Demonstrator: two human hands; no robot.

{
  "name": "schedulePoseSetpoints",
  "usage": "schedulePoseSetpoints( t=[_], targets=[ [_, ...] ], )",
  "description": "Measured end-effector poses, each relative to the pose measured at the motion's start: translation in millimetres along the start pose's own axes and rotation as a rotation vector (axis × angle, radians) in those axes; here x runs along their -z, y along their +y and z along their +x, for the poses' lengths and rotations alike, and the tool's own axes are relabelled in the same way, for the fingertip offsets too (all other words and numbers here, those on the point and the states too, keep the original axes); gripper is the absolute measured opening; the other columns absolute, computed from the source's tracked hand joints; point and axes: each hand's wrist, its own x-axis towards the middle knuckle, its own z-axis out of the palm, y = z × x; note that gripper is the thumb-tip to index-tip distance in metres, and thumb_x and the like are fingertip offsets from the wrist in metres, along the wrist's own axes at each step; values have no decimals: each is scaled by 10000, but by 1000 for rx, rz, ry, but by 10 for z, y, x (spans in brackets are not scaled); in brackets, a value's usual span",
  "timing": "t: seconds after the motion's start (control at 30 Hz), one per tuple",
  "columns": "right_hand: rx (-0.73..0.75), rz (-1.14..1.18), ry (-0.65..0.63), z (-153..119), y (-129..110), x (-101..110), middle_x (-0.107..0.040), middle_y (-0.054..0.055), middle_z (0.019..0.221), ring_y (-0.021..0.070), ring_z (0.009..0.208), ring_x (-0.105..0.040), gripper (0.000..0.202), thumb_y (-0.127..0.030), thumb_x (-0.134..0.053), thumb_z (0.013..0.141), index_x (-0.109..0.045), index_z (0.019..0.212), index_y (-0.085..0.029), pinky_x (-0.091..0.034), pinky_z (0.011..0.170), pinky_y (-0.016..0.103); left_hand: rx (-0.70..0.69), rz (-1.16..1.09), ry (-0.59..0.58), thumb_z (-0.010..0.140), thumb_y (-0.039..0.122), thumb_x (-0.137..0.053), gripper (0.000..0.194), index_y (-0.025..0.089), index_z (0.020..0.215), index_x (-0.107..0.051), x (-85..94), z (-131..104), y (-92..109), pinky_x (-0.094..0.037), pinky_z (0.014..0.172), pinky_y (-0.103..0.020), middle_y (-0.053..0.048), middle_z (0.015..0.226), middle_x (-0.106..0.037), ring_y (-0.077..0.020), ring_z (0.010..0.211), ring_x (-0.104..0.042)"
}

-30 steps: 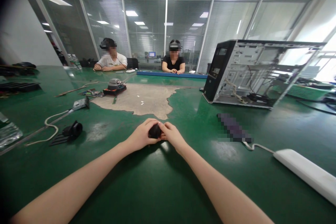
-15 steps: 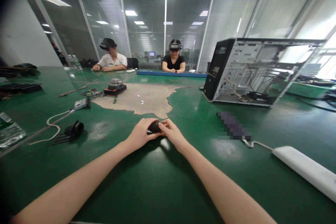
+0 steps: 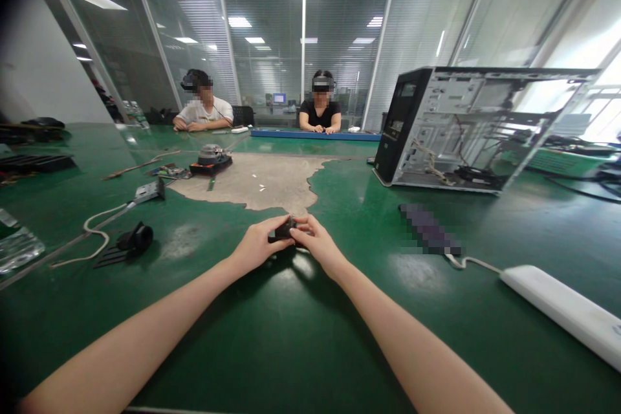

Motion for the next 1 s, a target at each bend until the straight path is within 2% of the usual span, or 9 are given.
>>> schedulePoseSetpoints(
  t=[0.13,0.23,0.4,0.53,0.77,0.9,1.0],
  targets=[
    [-10,-26,72,40,57,-16,-587,8,800,121,726,-562,268,-385,-562,703,-528,906,-213,-447,724,294,-20,15,-15,712,329,-602,517,175,1180,-447,-2,-4,-9,-350,958,-320,-66,1198,-509,-189,1097,-472],
    [-21,-84,74,59,71,-10,-588,24,827,125,732,-556,287,-392,-560,700,-543,910,-196,-444,725,299,-5,21,-29,701,315,-617,534,179,1185,-440,-8,-10,-22,-337,970,-321,-68,1214,-495,-192,1118,-454],
    [19,-135,26,32,-1,23,-578,38,901,141,806,-552,311,-345,-607,665,-540,927,-190,-428,768,315,124,-8,-72,667,287,-652,686,164,1259,-328,9,-7,-29,-372,929,-354,-107,1214,-488,-228,1092,-477],
    [33,-134,10,4,-48,24,-573,40,935,141,821,-555,316,-321,-618,658,-533,933,-192,-419,791,326,93,-5,-98,675,267,-646,585,179,1201,-406,31,-4,-9,-359,934,-371,-96,1194,-500,-233,1088,-470],
    [54,-122,6,-19,-53,16,-576,43,965,153,878,-543,317,-321,-616,662,-539,943,-198,-405,826,341,92,50,-34,700,304,-617,513,246,1175,-432,10,-53,9,-391,883,-392,-61,1049,-460,-216,998,-472],
    [54,-129,10,-30,-58,15,-573,42,981,158,898,-535,312,-329,-614,666,-538,943,-206,-406,822,339,149,20,12,669,286,-646,618,214,1210,-354,-20,-59,14,-424,833,-375,-60,1038,-447,-209,946,-498],
    [43,-119,15,-34,-49,17,-569,37,973,156,899,-533,313,-325,-620,664,-529,940,-208,-407,819,331,178,33,30,659,280,-655,574,193,1156,-381,-17,-57,30,-435,809,-370,-58,1034,-459,-211,922,-513]
  ],
)
